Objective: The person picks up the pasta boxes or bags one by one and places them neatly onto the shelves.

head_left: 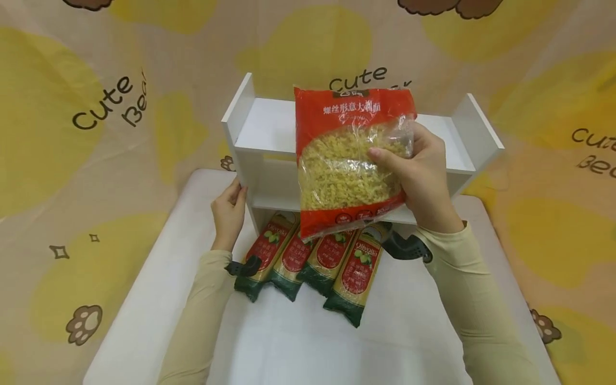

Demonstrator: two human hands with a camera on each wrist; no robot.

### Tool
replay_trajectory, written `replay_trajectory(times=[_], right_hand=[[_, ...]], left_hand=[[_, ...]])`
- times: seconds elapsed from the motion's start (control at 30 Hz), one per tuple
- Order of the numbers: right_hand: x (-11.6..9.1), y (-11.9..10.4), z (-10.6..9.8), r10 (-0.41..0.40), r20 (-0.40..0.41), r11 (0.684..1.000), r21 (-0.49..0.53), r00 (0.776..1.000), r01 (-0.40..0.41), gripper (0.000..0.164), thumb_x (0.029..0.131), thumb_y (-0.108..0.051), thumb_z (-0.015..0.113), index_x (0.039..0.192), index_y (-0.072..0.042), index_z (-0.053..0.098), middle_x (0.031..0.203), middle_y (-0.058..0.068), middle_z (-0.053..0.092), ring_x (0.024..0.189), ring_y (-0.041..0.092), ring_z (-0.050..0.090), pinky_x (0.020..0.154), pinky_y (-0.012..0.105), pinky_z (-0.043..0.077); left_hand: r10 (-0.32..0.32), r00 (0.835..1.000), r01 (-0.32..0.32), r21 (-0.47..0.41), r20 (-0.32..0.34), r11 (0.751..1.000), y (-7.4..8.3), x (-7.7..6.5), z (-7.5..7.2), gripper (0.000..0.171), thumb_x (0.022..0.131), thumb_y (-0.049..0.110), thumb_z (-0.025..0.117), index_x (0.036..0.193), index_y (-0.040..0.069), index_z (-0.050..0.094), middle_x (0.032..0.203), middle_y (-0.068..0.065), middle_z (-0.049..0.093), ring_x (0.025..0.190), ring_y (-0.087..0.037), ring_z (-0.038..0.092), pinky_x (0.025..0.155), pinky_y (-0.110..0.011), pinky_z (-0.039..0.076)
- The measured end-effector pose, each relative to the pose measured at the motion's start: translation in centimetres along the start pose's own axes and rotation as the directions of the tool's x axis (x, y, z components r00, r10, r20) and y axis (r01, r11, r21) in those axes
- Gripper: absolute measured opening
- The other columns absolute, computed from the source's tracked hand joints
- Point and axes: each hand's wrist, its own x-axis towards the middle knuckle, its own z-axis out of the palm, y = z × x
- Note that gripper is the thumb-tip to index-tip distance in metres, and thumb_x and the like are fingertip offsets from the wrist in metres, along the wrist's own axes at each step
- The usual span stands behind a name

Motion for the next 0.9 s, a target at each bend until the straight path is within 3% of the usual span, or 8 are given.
replay_trajectory(times=[0.23, 0.47, 0.77, 0.9], right_hand=[[3.5, 0.7, 1.5, 0.074, -0.041, 0.992, 0.106, 0.996, -0.07, 0.026, 0.076, 0.007, 0.074, 0.1, 0.002, 0.065, 0.093, 0.016, 0.065, 0.074, 0.023, 0.066, 0.063, 0.031, 0.057], [6.2, 2.2, 3.4, 0.166, -0.056, 0.975, 0.158, 0.984, -0.156, 0.027, 0.077, 0.003, 0.075, 0.101, 0.001, 0.062, 0.092, 0.014, 0.064, 0.073, 0.022, 0.066, 0.065, 0.031, 0.057], [8.6, 2.9, 5.8, 0.342, -0.108, 0.93, 0.184, 0.934, -0.319, 0.03, 0.078, 0.0, 0.075, 0.106, -0.001, 0.062, 0.098, 0.012, 0.062, 0.081, 0.021, 0.064, 0.077, 0.034, 0.056], [9.2, 3.0, 6.4, 0.369, -0.11, 0.922, 0.171, 0.923, -0.348, 0.03, 0.079, -0.001, 0.075, 0.106, -0.001, 0.062, 0.099, 0.01, 0.062, 0.082, 0.021, 0.063, 0.078, 0.034, 0.055]], left_hand=[[-0.035, 0.999, 0.035, -0.018, 0.014, 0.999, 0.1, -0.1, 0.4, 0.033, 0.092, -0.003, 0.058, 0.124, -0.009, 0.056, 0.119, -0.027, 0.057, 0.106, -0.035, 0.06, 0.083, -0.024, 0.05], [-0.014, 0.999, 0.015, 0.047, -0.034, 0.999, 0.2, -0.1, 0.2, 0.031, 0.091, 0.0, 0.06, 0.121, -0.007, 0.061, 0.112, -0.025, 0.061, 0.1, -0.033, 0.064, 0.08, -0.021, 0.052], [-0.01, 0.996, 0.015, 0.053, -0.089, 0.998, 0.2, 0.0, 0.9, 0.029, 0.089, 0.002, 0.064, 0.117, -0.004, 0.066, 0.11, -0.022, 0.064, 0.097, -0.032, 0.066, 0.081, -0.036, 0.054], [-0.017, 0.995, 0.024, 0.072, -0.103, 0.997, 0.2, 0.1, 1.0, 0.028, 0.089, 0.001, 0.063, 0.117, -0.004, 0.066, 0.111, -0.021, 0.065, 0.096, -0.031, 0.067, 0.081, -0.038, 0.054]])
